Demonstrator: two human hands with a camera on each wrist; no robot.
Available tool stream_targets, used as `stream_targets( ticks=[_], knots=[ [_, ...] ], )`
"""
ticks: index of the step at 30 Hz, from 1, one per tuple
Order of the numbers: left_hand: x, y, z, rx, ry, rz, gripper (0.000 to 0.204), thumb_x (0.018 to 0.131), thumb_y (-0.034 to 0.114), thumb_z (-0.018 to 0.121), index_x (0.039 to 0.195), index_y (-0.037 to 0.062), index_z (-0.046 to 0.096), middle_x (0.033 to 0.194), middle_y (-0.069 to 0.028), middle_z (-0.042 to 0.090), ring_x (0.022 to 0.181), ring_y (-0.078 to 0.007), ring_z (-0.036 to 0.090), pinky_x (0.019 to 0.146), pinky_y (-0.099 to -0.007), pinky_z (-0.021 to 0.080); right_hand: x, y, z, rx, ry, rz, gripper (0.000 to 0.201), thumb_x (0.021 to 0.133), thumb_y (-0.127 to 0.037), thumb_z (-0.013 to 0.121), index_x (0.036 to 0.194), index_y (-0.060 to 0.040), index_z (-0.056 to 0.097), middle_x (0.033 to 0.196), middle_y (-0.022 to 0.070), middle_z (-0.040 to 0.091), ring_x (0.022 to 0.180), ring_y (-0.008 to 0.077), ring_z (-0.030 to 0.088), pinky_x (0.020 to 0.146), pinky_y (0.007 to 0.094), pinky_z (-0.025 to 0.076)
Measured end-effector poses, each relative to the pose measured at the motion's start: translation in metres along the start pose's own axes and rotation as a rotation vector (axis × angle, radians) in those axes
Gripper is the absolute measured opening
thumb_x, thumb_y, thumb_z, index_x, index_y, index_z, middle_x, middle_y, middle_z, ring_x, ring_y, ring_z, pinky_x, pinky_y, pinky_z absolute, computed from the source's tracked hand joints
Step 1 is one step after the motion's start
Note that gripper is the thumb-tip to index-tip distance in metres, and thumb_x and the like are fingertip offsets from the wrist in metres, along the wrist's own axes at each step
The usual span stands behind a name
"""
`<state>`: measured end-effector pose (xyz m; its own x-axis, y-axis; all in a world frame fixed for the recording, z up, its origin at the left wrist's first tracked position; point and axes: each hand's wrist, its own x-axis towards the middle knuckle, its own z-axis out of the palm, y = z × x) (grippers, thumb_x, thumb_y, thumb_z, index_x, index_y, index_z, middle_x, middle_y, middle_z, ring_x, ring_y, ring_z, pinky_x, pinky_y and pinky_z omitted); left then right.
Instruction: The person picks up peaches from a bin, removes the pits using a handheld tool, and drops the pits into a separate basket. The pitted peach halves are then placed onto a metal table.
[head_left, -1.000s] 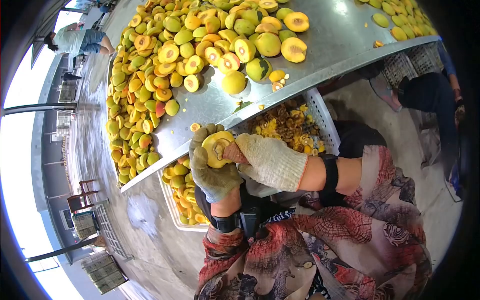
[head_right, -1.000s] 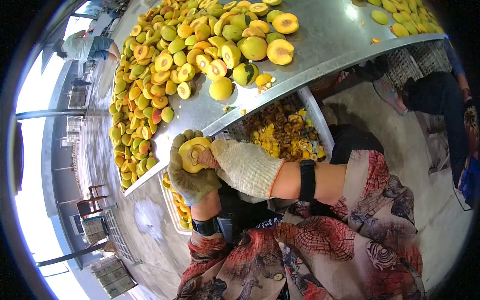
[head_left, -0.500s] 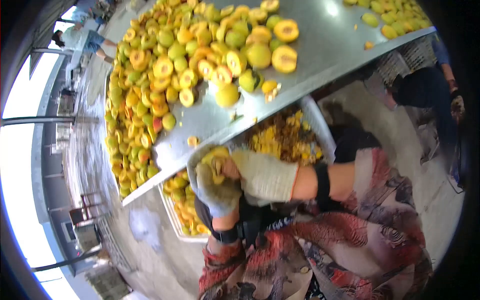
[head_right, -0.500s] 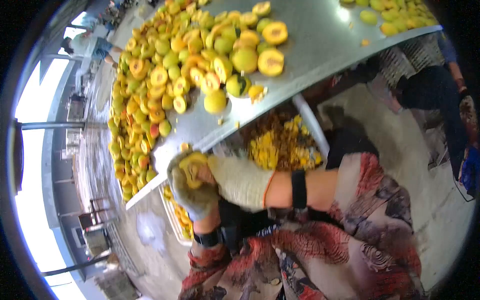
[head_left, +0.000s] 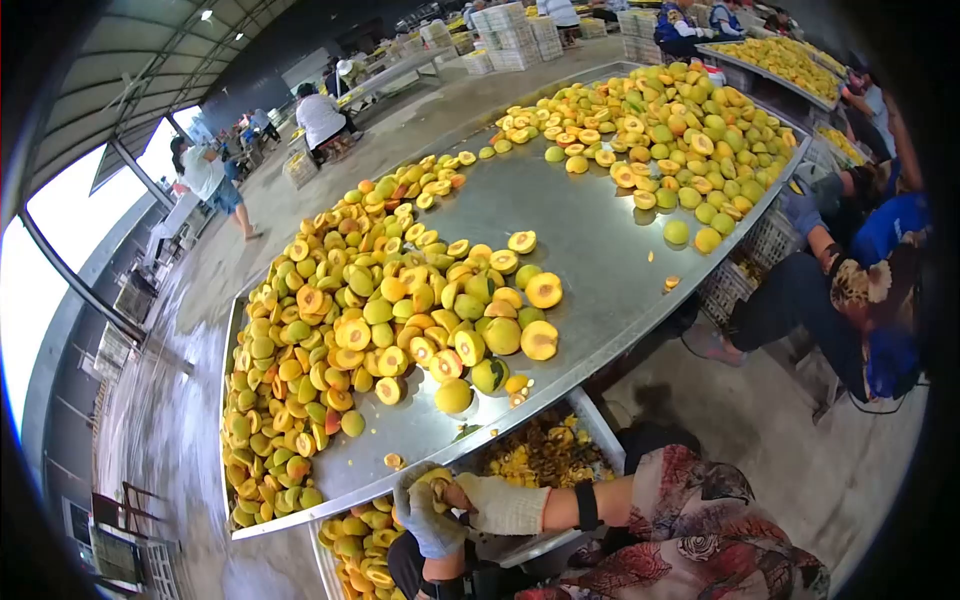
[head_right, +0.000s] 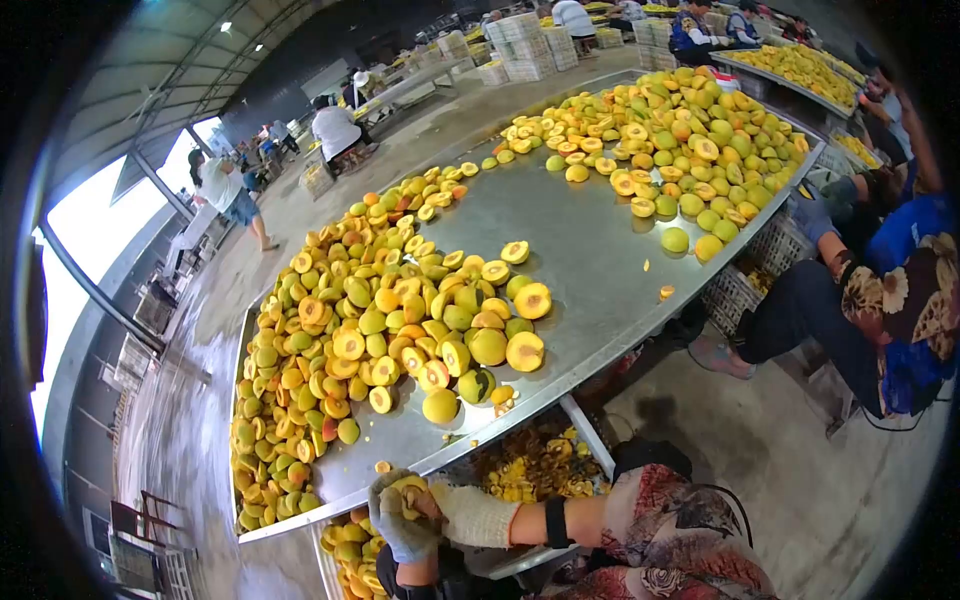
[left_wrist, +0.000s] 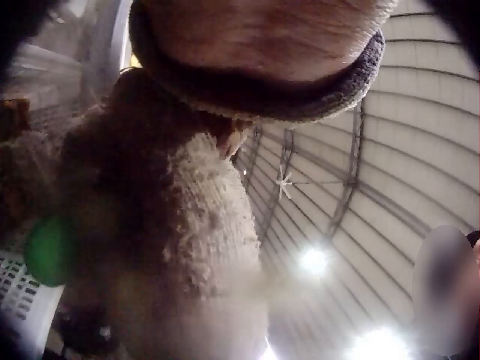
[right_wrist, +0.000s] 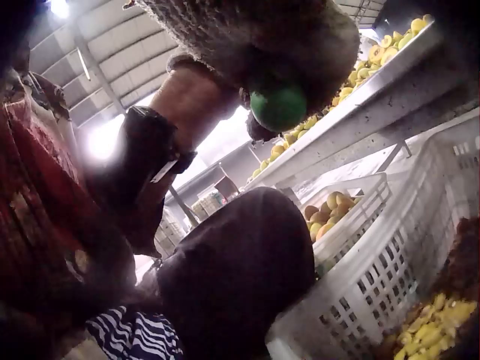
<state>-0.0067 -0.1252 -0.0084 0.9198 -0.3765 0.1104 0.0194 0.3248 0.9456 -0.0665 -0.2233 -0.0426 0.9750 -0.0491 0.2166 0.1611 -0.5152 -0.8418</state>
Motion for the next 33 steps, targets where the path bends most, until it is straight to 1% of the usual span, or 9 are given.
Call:
stream_targets(
  ticks=[2, 5, 9, 21, 25, 27, 29, 31, 33],
  knots=[
    [0.004, 0.0, 0.001, -0.127, 0.025, 0.015, 0.032, 0.083, 0.026, 0.058, 0.103, 0.001, 0.054, 0.096, -0.0145, 0.059, 0.088, -0.0258, 0.058, 0.079, -0.038, 0.05, 0.003, -0.007, -0.007, -0.009, -0.026, 0.122, 0.029, 0.085, -0.022, 0.053, 0.106, -0.0045, 0.046, 0.084, 0.0233, 0.057, 0.079, 0.0435, 0.058, 0.065, 0.0499, 0.047],
    [0.009, -0.006, -0.001, -0.213, -0.01, 0.061, 0.032, 0.083, 0.026, 0.059, 0.103, 0.0017, 0.054, 0.097, -0.0145, 0.059, 0.088, -0.0266, 0.058, 0.079, -0.0384, 0.05, 0.006, -0.005, -0.005, 0.034, 0.103, 0.003, 0.028, 0.087, -0.024, 0.05, 0.106, -0.0047, 0.046, 0.083, 0.0228, 0.057, 0.079, 0.0441, 0.058, 0.065, 0.0502, 0.047],
    [0.005, -0.003, 0.004, -0.181, 0.004, 0.067, 0.033, 0.082, 0.027, 0.059, 0.103, 0.0018, 0.054, 0.097, -0.0144, 0.059, 0.088, -0.027, 0.058, 0.08, -0.0387, 0.05, 0.002, -0.002, 0.001, 0.041, 0.082, 0.077, 0.03, 0.087, -0.026, 0.051, 0.107, -0.005, 0.045, 0.084, 0.0218, 0.057, 0.079, 0.0432, 0.058, 0.065, 0.0499, 0.047],
    [-0.006, 0.01, 0.01, 0.073, 0.015, 0.051, 0.032, 0.083, 0.022, 0.052, 0.105, -0.0008, 0.056, 0.097, -0.0107, 0.059, 0.083, -0.0182, 0.056, 0.074, -0.0299, 0.048, -0.004, 0.03, 0.032, 0.025, 0.056, -0.041, 0.031, 0.078, -0.017, 0.055, 0.105, -0.0056, 0.045, 0.09, 0.0177, 0.05, 0.072, 0.037, 0.055, 0.059, 0.0437, 0.045],
    [-0.004, 0.011, 0.006, 0.037, 0.015, -0.007, 0.029, 0.083, 0.02, 0.053, 0.104, -0.0008, 0.056, 0.099, -0.0104, 0.058, 0.085, -0.0193, 0.057, 0.075, -0.0317, 0.048, -0.003, -0.005, -0.011, 0.023, -0.046, 0.016, 0.033, 0.074, -0.016, 0.056, 0.104, -0.0056, 0.046, 0.09, 0.0175, 0.05, 0.076, 0.0374, 0.054, 0.061, 0.0438, 0.045],
    [0.002, 0.012, -0.001, 0.977, -0.215, 0.738, 0.027, 0.086, 0.02, 0.051, 0.102, -0.0018, 0.055, 0.097, -0.0125, 0.059, 0.087, -0.0223, 0.058, 0.078, -0.0354, 0.049, -0.003, -0.003, -0.008, 0.052, -0.044, -0.075, 0.037, 0.07, -0.012, 0.057, 0.105, -0.0057, 0.046, 0.09, 0.0182, 0.051, 0.077, 0.0388, 0.054, 0.063, 0.0447, 0.045],
    [-0.006, 0.016, 0.0, 1.052, -0.22, 0.518, 0.027, 0.088, 0.02, 0.049, 0.101, -0.0033, 0.055, 0.092, -0.0122, 0.059, 0.083, -0.0227, 0.059, 0.075, -0.035, 0.05, -0.005, 0.001, 0.004, -0.113, 0.01, -0.172, 0.045, 0.061, -0.012, 0.061, 0.103, -0.0018, 0.046, 0.089, 0.0191, 0.051, 0.079, 0.0399, 0.053, 0.063, 0.0448, 0.046],
    [-0.003, 0.003, -0.015, 0.61, -0.081, 0.119, 0.031, 0.088, 0.023, 0.049, 0.101, -0.004, 0.055, 0.091, -0.0137, 0.06, 0.083, -0.0239, 0.06, 0.076, -0.0349, 0.05, -0.008, 0.005, 0.006, -0.124, 0.034, -0.248, 0.055, 0.061, -0.013, 0.062, 0.11, -0.0007, 0.041, 0.091, 0.0173, 0.05, 0.077, 0.0383, 0.053, 0.059, 0.0432, 0.047],
    [-0.004, 0.013, 0.0, 0.198, -0.019, -0.065, 0.034, 0.087, 0.026, 0.049, 0.103, -0.0045, 0.055, 0.093, -0.015, 0.061, 0.084, -0.0247, 0.06, 0.077, -0.0356, 0.05, -0.007, 0.0, 0.008, -0.152, 0.016, -0.142, 0.055, 0.063, -0.015, 0.062, 0.112, -0.0013, 0.041, 0.092, 0.017, 0.05, 0.077, 0.037, 0.054, 0.059, 0.0428, 0.048]
  ],
)
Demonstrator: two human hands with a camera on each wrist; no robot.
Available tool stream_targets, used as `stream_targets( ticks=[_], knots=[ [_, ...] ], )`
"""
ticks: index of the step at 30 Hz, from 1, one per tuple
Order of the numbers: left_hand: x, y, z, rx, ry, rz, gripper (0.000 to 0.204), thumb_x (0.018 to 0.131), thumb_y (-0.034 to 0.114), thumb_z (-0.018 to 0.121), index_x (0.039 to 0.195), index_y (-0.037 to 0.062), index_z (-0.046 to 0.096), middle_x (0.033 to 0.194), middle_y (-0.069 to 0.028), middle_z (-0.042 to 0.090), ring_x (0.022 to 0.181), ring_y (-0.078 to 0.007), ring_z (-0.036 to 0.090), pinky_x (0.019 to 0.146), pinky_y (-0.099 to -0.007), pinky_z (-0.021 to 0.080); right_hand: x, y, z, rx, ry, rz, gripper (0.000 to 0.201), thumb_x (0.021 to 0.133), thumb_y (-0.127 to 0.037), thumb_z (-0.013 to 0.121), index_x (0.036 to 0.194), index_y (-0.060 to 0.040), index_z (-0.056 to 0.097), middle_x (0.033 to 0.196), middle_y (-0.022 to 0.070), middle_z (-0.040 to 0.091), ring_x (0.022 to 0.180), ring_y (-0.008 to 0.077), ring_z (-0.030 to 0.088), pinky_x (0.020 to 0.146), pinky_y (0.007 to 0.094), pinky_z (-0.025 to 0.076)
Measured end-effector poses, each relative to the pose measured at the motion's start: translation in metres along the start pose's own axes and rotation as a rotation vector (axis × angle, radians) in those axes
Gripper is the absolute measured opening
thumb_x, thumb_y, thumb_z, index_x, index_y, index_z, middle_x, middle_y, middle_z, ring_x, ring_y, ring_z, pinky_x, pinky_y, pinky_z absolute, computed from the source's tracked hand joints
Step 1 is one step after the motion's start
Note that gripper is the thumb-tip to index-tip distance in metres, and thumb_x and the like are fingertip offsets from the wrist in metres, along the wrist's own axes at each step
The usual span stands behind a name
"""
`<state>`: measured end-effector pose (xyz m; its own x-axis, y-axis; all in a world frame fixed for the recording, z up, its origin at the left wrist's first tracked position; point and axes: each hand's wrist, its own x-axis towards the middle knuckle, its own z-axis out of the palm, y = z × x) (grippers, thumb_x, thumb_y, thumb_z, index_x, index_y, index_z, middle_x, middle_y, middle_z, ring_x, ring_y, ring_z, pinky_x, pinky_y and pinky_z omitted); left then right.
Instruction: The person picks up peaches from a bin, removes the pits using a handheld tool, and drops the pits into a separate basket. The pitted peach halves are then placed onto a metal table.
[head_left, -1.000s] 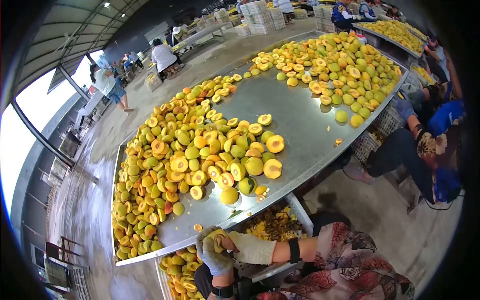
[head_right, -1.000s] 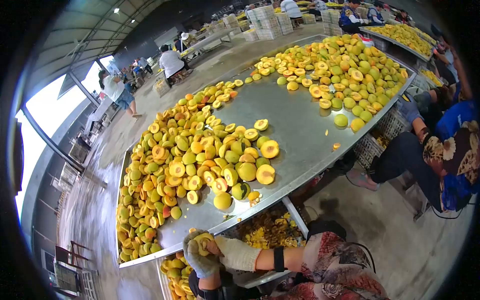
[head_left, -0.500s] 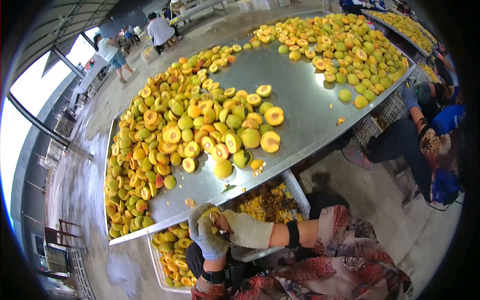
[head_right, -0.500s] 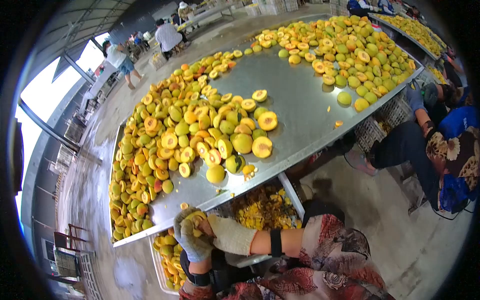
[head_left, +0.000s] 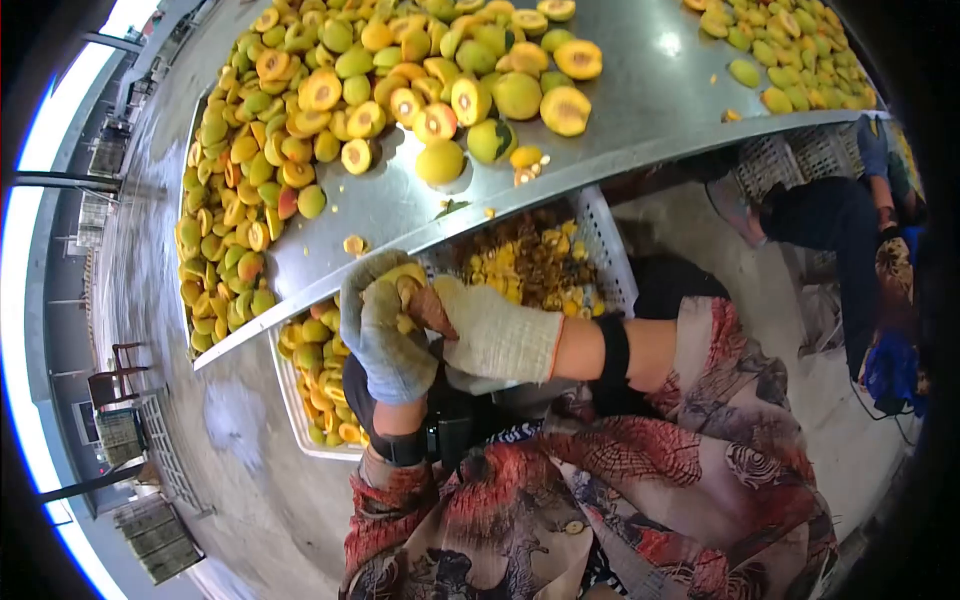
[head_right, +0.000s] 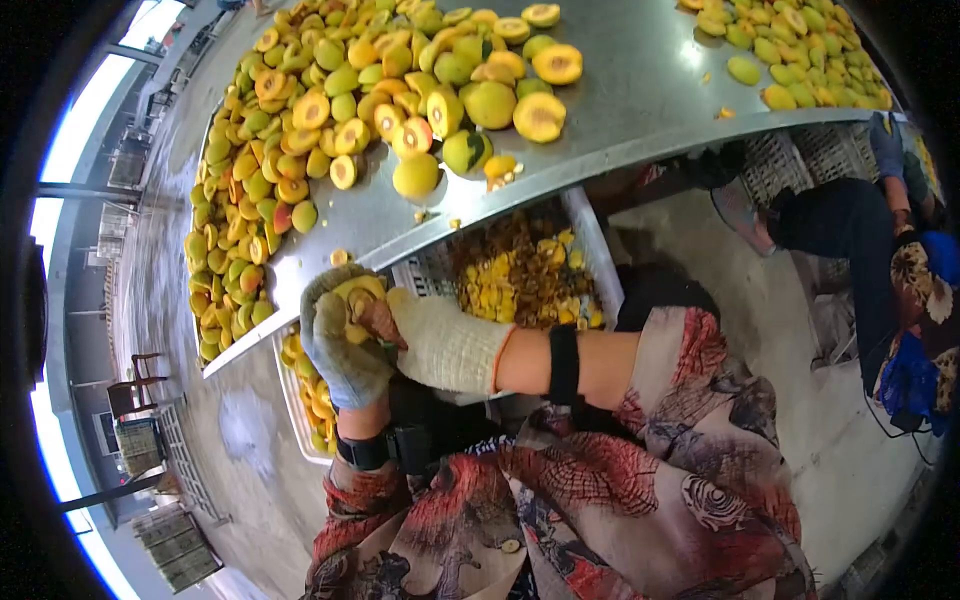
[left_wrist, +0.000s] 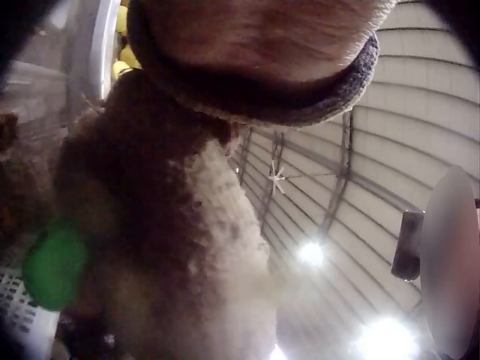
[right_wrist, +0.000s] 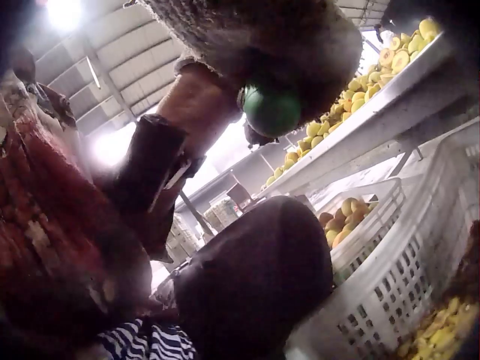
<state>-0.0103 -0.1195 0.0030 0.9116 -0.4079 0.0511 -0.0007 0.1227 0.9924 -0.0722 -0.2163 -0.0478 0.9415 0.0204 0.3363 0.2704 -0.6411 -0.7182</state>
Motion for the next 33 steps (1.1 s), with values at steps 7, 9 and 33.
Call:
stream_targets(
  ticks=[7, 9, 33],
  knots=[
    [0.008, -0.015, -0.014, -0.082, -0.073, 0.064, 0.036, 0.084, 0.026, 0.052, 0.103, -0.0041, 0.055, 0.096, -0.0162, 0.061, 0.085, -0.0255, 0.06, 0.08, -0.0357, 0.05, 0.001, 0.0, 0.014, 0.191, -0.147, 0.285, 0.04, 0.076, -0.016, 0.059, 0.11, -0.0025, 0.045, 0.089, 0.0214, 0.053, 0.079, 0.0417, 0.058, 0.065, 0.0483, 0.048],
    [0.007, -0.017, -0.015, -0.119, -0.107, 0.054, 0.034, 0.083, 0.023, 0.053, 0.103, -0.0041, 0.057, 0.097, -0.0147, 0.062, 0.086, -0.0233, 0.06, 0.08, -0.0324, 0.048, -0.006, 0.003, 0.021, 0.19, -0.029, 0.156, 0.05, 0.071, -0.02, 0.061, 0.118, -0.0094, 0.044, 0.088, 0.0179, 0.05, 0.067, 0.0377, 0.056, 0.056, 0.0445, 0.048],
    [0.008, -0.015, -0.011, 0.039, -0.049, 0.06, 0.023, 0.085, 0.017, 0.052, 0.094, -0.0042, 0.055, 0.086, -0.0186, 0.063, 0.075, -0.0269, 0.061, 0.069, -0.0375, 0.052, -0.007, -0.018, -0.001, 0.381, 0.039, 0.185, 0.031, 0.069, -0.018, 0.067, 0.091, -0.0068, 0.048, 0.075, 0.0116, 0.047, 0.064, 0.0318, 0.053, 0.057, 0.0413, 0.043]
  ],
)
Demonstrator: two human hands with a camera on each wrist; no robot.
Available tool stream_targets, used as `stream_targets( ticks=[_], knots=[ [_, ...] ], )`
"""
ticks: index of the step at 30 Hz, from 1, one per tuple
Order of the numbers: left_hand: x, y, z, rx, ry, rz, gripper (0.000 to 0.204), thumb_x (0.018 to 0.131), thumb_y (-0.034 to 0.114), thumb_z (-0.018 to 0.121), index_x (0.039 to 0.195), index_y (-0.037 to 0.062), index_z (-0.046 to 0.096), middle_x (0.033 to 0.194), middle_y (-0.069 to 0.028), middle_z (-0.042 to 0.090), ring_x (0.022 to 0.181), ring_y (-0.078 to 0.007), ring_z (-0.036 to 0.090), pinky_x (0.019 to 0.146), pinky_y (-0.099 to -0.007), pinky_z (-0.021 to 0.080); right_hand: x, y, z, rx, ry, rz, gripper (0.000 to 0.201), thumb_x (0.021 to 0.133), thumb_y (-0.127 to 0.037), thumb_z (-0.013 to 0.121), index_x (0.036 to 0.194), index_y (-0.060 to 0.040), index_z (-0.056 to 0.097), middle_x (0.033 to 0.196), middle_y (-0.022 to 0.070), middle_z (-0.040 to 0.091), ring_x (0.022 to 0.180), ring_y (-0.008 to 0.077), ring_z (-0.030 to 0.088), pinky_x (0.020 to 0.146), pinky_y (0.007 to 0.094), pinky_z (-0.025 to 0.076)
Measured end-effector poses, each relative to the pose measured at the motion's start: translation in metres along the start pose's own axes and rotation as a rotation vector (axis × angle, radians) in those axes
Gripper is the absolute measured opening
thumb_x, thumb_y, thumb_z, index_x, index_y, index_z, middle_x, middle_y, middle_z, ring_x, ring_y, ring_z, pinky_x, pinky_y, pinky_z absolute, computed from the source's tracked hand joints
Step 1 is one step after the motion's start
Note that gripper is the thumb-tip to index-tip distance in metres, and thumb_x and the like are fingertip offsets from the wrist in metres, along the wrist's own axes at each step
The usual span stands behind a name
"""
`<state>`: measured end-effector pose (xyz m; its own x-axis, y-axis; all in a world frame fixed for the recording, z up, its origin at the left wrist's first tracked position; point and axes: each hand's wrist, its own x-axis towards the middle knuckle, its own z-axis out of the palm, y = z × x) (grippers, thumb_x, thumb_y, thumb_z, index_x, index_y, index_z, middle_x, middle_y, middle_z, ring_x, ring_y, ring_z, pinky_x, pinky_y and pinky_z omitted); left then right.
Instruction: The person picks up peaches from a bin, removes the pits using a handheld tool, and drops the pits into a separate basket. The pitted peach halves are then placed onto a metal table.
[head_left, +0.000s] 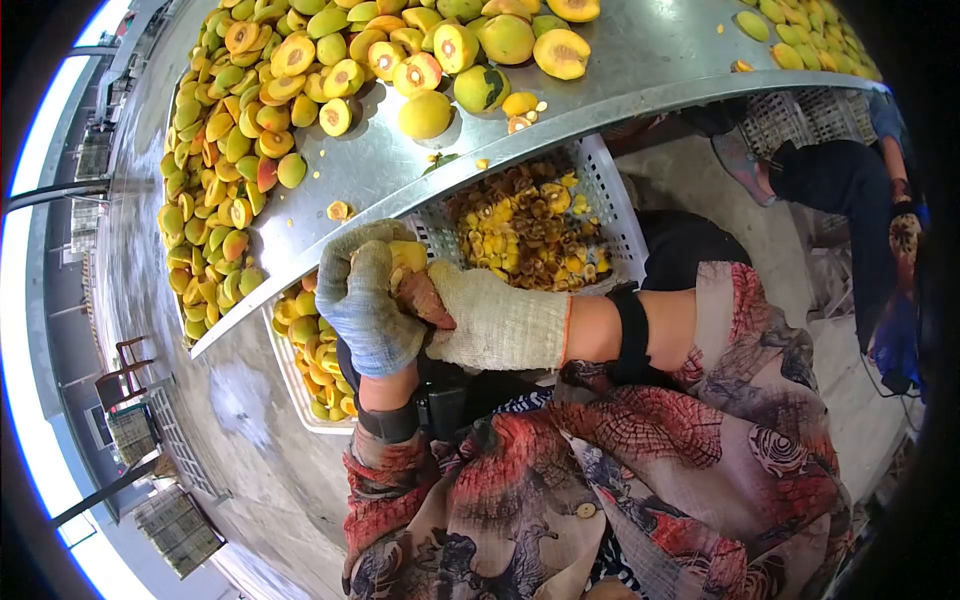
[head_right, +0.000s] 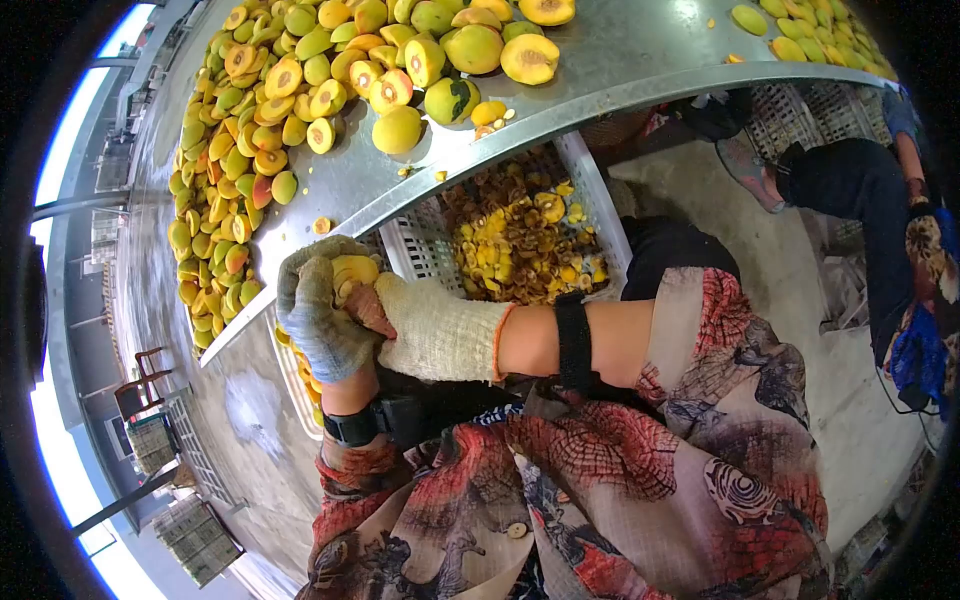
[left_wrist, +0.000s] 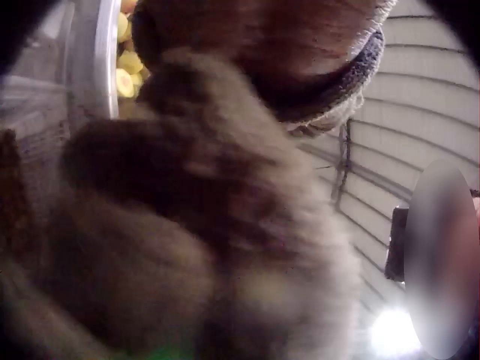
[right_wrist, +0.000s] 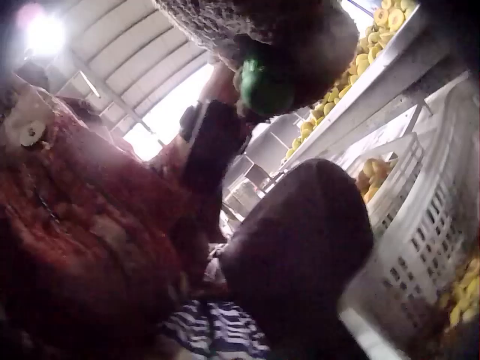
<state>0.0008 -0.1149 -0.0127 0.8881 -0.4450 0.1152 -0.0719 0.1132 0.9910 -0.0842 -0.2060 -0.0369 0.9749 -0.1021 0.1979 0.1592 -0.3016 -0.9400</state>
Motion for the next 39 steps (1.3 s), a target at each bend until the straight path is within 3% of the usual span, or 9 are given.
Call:
stream_targets(
  ticks=[3, 7, 12, 19, 22, 28, 32, 35, 39],
  knots=[
    [-0.003, 0.0, -0.003, 0.006, -0.004, 0.006, 0.023, 0.086, 0.016, 0.052, 0.096, -0.0046, 0.055, 0.086, -0.0185, 0.063, 0.075, -0.0266, 0.061, 0.07, -0.0369, 0.052, 0.0, 0.0, -0.007, 0.236, -0.245, 0.147, 0.031, 0.069, -0.019, 0.067, 0.093, -0.0078, 0.049, 0.077, 0.0131, 0.048, 0.066, 0.0322, 0.053, 0.058, 0.0423, 0.043],
    [-0.005, -0.002, -0.007, 0.118, -0.065, 0.144, 0.023, 0.085, 0.016, 0.054, 0.096, -0.0047, 0.056, 0.087, -0.0181, 0.063, 0.076, -0.0258, 0.062, 0.071, -0.0361, 0.052, -0.001, -0.011, -0.012, -0.007, -0.083, -0.08, 0.033, 0.069, -0.016, 0.067, 0.092, -0.0058, 0.047, 0.074, 0.0125, 0.048, 0.063, 0.0291, 0.057, 0.056, 0.041, 0.046],
    [-0.005, 0.001, -0.011, 0.192, -0.095, 0.175, 0.018, 0.08, 0.011, 0.06, 0.091, -0.0024, 0.062, 0.088, -0.0111, 0.064, 0.077, -0.0172, 0.059, 0.074, -0.0302, 0.048, -0.003, -0.014, -0.014, 0.731, -0.429, 0.543, 0.029, 0.074, -0.007, 0.065, 0.083, -0.0035, 0.038, 0.065, 0.0055, 0.047, 0.049, 0.0204, 0.059, 0.043, 0.0308, 0.049],
    [-0.001, 0.01, -0.013, 0.248, -0.117, -0.019, 0.015, 0.078, 0.011, 0.062, 0.086, -0.0022, 0.063, 0.086, -0.0104, 0.064, 0.075, -0.0153, 0.058, 0.071, -0.0285, 0.048, -0.005, -0.021, -0.02, 0.689, -0.388, 0.622, 0.03, 0.074, -0.005, 0.067, 0.088, -0.0036, 0.04, 0.065, 0.004, 0.049, 0.051, 0.0161, 0.06, 0.044, 0.0299, 0.051],
    [0.002, 0.015, -0.017, 0.115, -0.26, -0.094, 0.012, 0.075, 0.006, 0.061, 0.083, -0.0034, 0.061, 0.084, -0.0115, 0.064, 0.07, -0.0153, 0.058, 0.064, -0.0276, 0.049, -0.008, -0.014, -0.018, 1.003, -0.564, 0.607, 0.031, 0.076, -0.008, 0.069, 0.092, -0.0035, 0.043, 0.067, 0.0065, 0.056, 0.049, 0.0156, 0.059, 0.044, 0.0294, 0.051],
    [0.003, 0.013, -0.012, 0.065, -0.258, -0.048, 0.012, 0.073, 0.005, 0.061, 0.081, -0.0034, 0.06, 0.082, -0.012, 0.063, 0.07, -0.0172, 0.058, 0.064, -0.028, 0.049, -0.006, -0.022, -0.025, 0.79, -0.52, 0.616, 0.018, 0.073, -0.013, 0.068, 0.072, 0.0001, 0.055, 0.059, 0.0089, 0.059, 0.05, 0.0162, 0.058, 0.042, 0.0288, 0.045],
    [-0.002, 0.014, -0.011, -0.006, -0.226, 0.026, 0.008, 0.073, 0.003, 0.06, 0.079, -0.0028, 0.06, 0.08, -0.0119, 0.063, 0.07, -0.0171, 0.058, 0.064, -0.028, 0.048, -0.008, -0.027, -0.03, 1.023, -0.562, 0.623, 0.017, 0.072, -0.012, 0.067, 0.072, 0.0, 0.055, 0.057, 0.0086, 0.058, 0.049, 0.0167, 0.058, 0.042, 0.0286, 0.045],
    [-0.002, 0.011, -0.006, -0.001, -0.168, 0.142, 0.007, 0.075, 0.002, 0.059, 0.08, -0.0025, 0.06, 0.08, -0.0116, 0.062, 0.069, -0.0164, 0.058, 0.063, -0.0279, 0.048, -0.001, -0.03, -0.033, 0.764, -0.594, 0.617, 0.025, 0.077, -0.01, 0.066, 0.091, -0.0019, 0.047, 0.062, 0.0079, 0.059, 0.05, 0.0168, 0.061, 0.043, 0.0277, 0.049],
    [-0.001, 0.007, -0.01, 0.028, -0.11, -0.009, 0.009, 0.081, 0.005, 0.058, 0.085, -0.0022, 0.059, 0.085, -0.01, 0.062, 0.071, -0.014, 0.057, 0.064, -0.0282, 0.048, -0.001, -0.025, -0.033, 0.904, -0.578, 0.628, 0.021, 0.076, -0.012, 0.068, 0.081, -0.0011, 0.05, 0.058, 0.0066, 0.057, 0.049, 0.0162, 0.06, 0.044, 0.0269, 0.049]
  ],
)
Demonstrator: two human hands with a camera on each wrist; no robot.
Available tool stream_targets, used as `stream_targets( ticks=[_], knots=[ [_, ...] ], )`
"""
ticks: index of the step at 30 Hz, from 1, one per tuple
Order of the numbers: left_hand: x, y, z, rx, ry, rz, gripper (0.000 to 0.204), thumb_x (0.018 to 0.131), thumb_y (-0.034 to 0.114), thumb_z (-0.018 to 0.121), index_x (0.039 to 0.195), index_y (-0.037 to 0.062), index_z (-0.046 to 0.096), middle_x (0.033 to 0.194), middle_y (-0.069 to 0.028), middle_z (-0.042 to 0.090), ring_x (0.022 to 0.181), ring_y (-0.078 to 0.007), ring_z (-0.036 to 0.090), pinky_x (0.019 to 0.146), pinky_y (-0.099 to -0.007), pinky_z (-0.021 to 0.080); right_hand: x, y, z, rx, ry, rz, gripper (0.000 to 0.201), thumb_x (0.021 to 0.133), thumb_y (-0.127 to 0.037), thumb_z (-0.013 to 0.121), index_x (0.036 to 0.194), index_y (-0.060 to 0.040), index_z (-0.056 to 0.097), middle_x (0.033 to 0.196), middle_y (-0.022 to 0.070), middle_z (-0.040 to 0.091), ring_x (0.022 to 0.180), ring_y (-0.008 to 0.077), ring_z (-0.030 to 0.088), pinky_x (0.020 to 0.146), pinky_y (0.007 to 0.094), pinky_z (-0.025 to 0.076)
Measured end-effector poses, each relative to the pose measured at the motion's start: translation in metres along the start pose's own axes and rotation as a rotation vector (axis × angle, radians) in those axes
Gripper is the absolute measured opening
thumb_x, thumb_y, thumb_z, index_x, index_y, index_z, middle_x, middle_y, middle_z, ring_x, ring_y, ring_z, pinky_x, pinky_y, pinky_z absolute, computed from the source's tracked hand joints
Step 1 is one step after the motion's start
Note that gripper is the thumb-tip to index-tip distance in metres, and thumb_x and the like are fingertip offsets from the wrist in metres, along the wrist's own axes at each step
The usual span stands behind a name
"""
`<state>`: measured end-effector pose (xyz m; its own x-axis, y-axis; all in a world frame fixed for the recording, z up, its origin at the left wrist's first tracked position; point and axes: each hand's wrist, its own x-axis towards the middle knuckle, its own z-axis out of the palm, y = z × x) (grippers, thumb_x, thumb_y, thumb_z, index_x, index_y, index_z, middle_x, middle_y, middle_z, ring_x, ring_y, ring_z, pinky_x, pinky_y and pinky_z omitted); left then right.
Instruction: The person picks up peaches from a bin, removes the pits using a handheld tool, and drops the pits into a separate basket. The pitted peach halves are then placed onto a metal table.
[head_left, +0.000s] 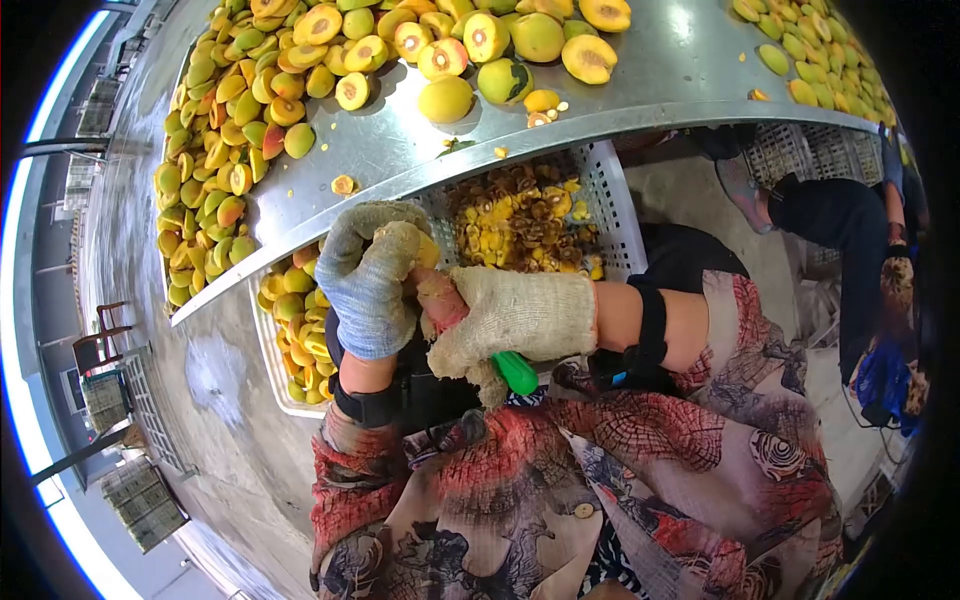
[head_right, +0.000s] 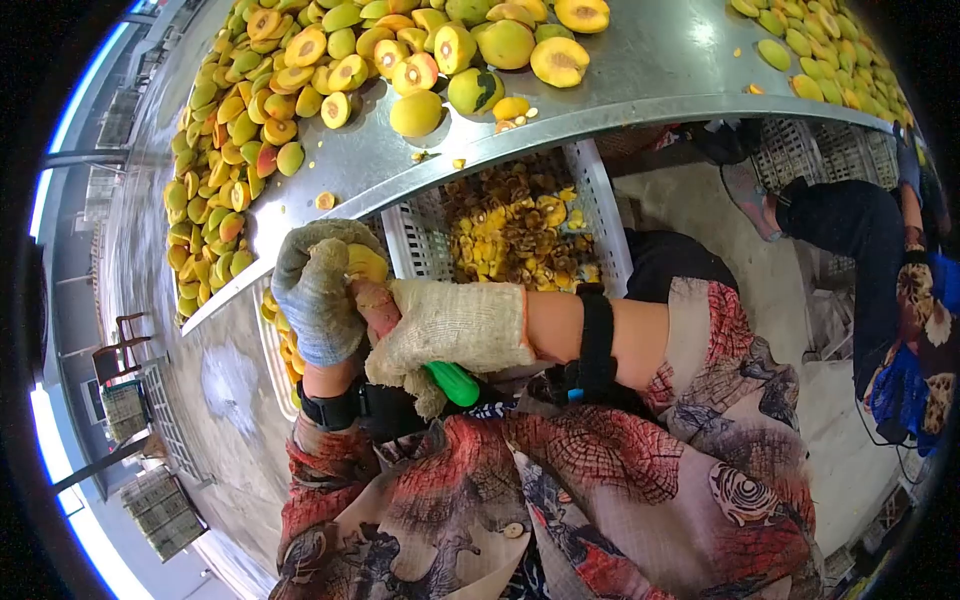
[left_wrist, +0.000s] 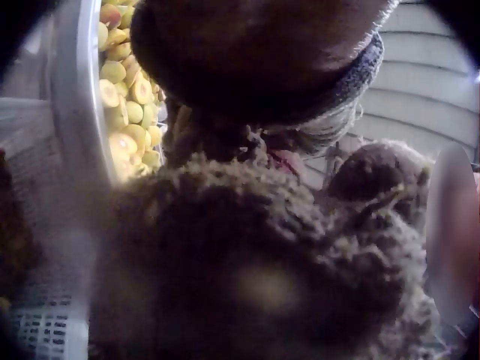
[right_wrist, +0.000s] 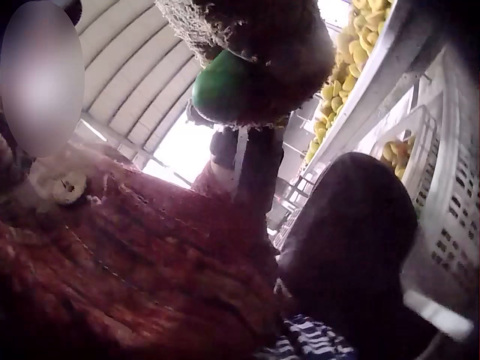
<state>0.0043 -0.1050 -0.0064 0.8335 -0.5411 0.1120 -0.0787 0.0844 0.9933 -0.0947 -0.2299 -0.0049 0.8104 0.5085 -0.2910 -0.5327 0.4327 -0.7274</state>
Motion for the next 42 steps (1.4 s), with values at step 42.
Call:
stream_targets(
  ticks=[42],
  knots=[
    [-0.004, -0.013, -0.001, -0.196, -0.025, -0.113, 0.044, 0.082, 0.038, 0.063, 0.101, -0.001, 0.057, 0.093, -0.0104, 0.063, 0.081, -0.0174, 0.06, 0.072, -0.0291, 0.051, -0.003, 0.006, -0.008, 0.072, 0.05, -0.003, 0.02, 0.078, -0.013, 0.066, 0.089, -0.0025, 0.053, 0.062, 0.0051, 0.056, 0.05, 0.0147, 0.057, 0.044, 0.0278, 0.049]
  ],
)
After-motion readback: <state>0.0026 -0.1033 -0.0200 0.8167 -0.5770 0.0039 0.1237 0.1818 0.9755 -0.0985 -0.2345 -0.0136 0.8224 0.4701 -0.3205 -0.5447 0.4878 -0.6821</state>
